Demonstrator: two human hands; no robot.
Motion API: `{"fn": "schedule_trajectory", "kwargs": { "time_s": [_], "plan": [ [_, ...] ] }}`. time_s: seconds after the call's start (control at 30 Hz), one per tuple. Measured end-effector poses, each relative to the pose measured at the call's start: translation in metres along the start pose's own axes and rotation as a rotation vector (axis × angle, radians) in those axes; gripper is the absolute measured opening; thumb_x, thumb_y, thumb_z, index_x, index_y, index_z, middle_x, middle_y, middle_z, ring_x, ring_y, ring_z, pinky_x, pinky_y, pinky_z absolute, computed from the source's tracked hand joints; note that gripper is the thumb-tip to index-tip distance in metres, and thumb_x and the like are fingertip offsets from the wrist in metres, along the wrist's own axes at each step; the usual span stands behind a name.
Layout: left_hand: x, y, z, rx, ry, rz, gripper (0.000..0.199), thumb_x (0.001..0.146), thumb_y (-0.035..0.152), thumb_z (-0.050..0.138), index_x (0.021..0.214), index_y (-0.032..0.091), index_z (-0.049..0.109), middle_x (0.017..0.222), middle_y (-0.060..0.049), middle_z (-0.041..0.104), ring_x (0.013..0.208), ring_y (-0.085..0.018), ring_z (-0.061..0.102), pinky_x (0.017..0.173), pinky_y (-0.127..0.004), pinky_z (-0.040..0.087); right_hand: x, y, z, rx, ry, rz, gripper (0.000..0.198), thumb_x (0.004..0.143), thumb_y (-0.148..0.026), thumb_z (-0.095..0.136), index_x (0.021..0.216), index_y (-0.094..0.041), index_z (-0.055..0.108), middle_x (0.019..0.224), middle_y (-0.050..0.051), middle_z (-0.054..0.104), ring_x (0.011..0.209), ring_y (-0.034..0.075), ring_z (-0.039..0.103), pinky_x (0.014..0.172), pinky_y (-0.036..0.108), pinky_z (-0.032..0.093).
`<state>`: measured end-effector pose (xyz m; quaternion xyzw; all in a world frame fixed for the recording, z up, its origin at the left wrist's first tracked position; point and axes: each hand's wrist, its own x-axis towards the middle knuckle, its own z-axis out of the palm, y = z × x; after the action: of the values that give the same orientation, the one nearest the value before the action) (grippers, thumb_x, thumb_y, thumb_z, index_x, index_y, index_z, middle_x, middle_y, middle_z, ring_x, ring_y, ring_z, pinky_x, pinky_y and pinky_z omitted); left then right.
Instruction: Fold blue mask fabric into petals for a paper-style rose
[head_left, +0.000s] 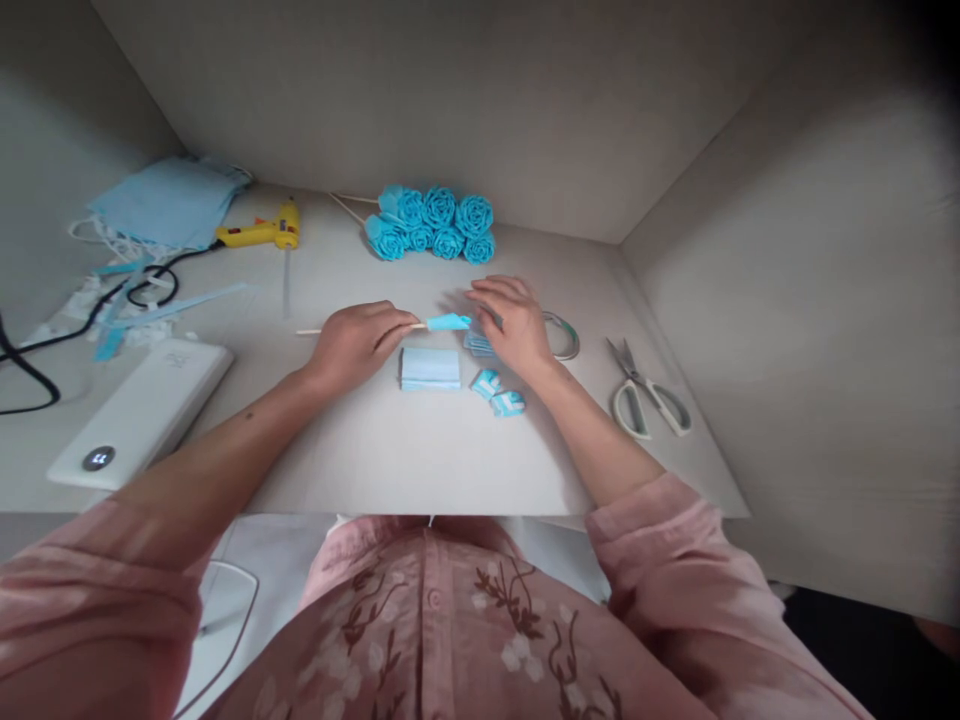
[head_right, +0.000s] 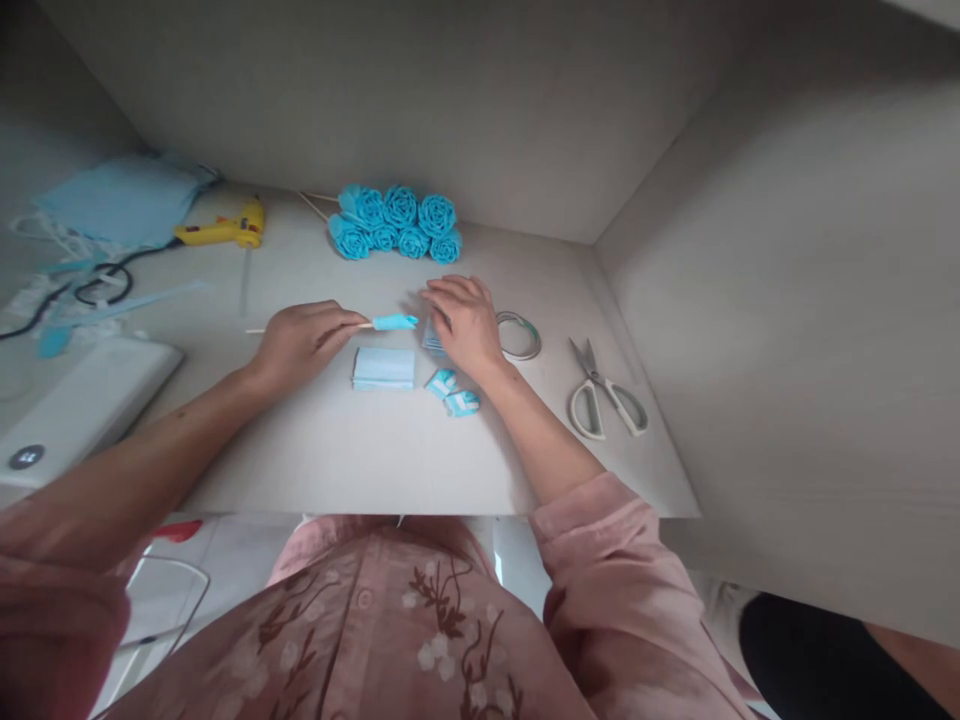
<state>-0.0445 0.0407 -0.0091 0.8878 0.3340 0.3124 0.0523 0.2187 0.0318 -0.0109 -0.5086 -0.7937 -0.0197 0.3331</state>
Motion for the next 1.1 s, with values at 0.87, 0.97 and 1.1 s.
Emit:
{"fn": "schedule_trajectory", "kwargs": {
  "time_s": [0.87,0.97,1.1],
  "plan": [
    [0.001,-0.007,-0.001,0.004,-0.091,-0.032,0.037,0.098,0.029,0.041,0.112,0.017,0.073,0.099,-0.009,0.075,0.091,-0.021,0.068,0.080,-0.032,0.049,0.010,0.011,0.009,-0.048,-0.141,-0.059,0.049,0.078,0.002,0.042,0.104,-0.020,0.077,0.131,0.006,0.068,0.126,0.026,0.058,0.110,0.048,0.046],
    [0.001,-0.009,0.002,0.003,-0.098,-0.026,0.038,0.099,0.030,0.040,0.113,0.018,0.073,0.099,-0.008,0.075,0.089,-0.020,0.068,0.078,-0.031,0.048,0.036,0.015,0.017,-0.134,-0.267,-0.082,0.047,0.079,0.001,0.045,0.107,-0.020,0.077,0.132,0.009,0.067,0.125,0.028,0.058,0.109,0.050,0.046],
    [0.000,-0.013,0.004,0.004,-0.096,-0.057,0.036,0.098,0.030,0.041,0.112,0.020,0.073,0.099,-0.007,0.075,0.088,-0.020,0.067,0.078,-0.031,0.048,0.087,0.002,0.021,-0.148,-0.342,-0.114,0.050,0.087,-0.004,0.044,0.125,-0.025,0.068,0.136,0.005,0.064,0.128,0.028,0.056,0.111,0.051,0.045]
  ]
}}
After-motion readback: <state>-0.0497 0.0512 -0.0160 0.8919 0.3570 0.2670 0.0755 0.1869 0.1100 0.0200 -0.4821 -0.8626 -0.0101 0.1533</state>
